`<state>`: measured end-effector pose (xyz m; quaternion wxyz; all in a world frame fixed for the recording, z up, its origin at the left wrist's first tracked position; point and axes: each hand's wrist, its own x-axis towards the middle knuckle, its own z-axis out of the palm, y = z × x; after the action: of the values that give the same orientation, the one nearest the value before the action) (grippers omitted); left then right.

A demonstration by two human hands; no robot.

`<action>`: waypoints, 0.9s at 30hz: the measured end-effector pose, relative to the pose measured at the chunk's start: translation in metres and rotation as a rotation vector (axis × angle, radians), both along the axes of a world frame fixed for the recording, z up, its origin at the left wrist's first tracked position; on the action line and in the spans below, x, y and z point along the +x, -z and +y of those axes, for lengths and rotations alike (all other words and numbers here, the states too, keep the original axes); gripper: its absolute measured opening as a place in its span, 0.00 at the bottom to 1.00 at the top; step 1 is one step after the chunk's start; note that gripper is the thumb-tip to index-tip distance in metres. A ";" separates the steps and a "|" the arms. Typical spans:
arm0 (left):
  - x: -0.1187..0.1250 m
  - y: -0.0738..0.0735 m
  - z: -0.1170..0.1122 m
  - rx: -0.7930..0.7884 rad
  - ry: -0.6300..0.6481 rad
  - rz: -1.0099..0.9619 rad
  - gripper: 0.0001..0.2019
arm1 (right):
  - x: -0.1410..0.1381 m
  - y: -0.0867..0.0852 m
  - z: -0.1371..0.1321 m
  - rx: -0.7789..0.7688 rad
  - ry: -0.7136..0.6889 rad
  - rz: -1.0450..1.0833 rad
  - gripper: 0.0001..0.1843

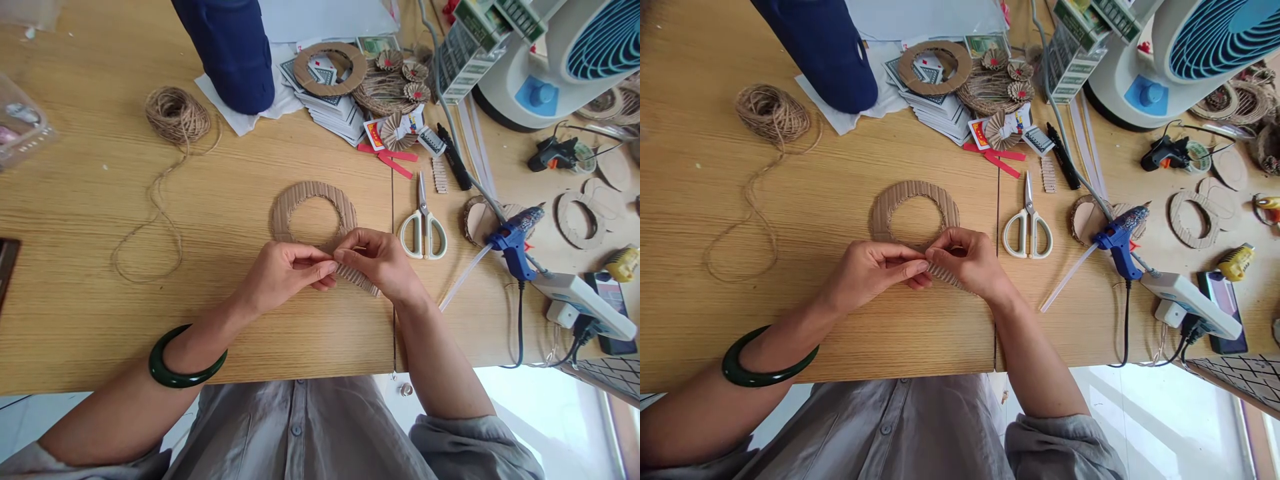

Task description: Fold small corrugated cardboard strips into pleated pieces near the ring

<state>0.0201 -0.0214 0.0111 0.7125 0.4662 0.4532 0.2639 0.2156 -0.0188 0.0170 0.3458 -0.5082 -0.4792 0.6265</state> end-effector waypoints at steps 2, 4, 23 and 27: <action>-0.001 0.001 0.001 -0.015 0.025 -0.019 0.09 | 0.000 0.000 0.000 -0.007 -0.002 -0.007 0.14; -0.001 0.002 0.002 -0.031 0.044 -0.043 0.09 | 0.000 0.000 0.000 -0.015 -0.004 -0.002 0.14; 0.001 -0.001 -0.005 0.217 0.009 0.063 0.10 | 0.002 0.001 0.002 0.045 -0.056 -0.014 0.14; 0.000 0.002 -0.003 0.138 0.017 0.015 0.11 | 0.003 0.001 0.001 0.041 -0.041 -0.032 0.12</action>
<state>0.0203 -0.0242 0.0096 0.6772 0.5201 0.4354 0.2851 0.2181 -0.0179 0.0159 0.3354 -0.5010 -0.5077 0.6154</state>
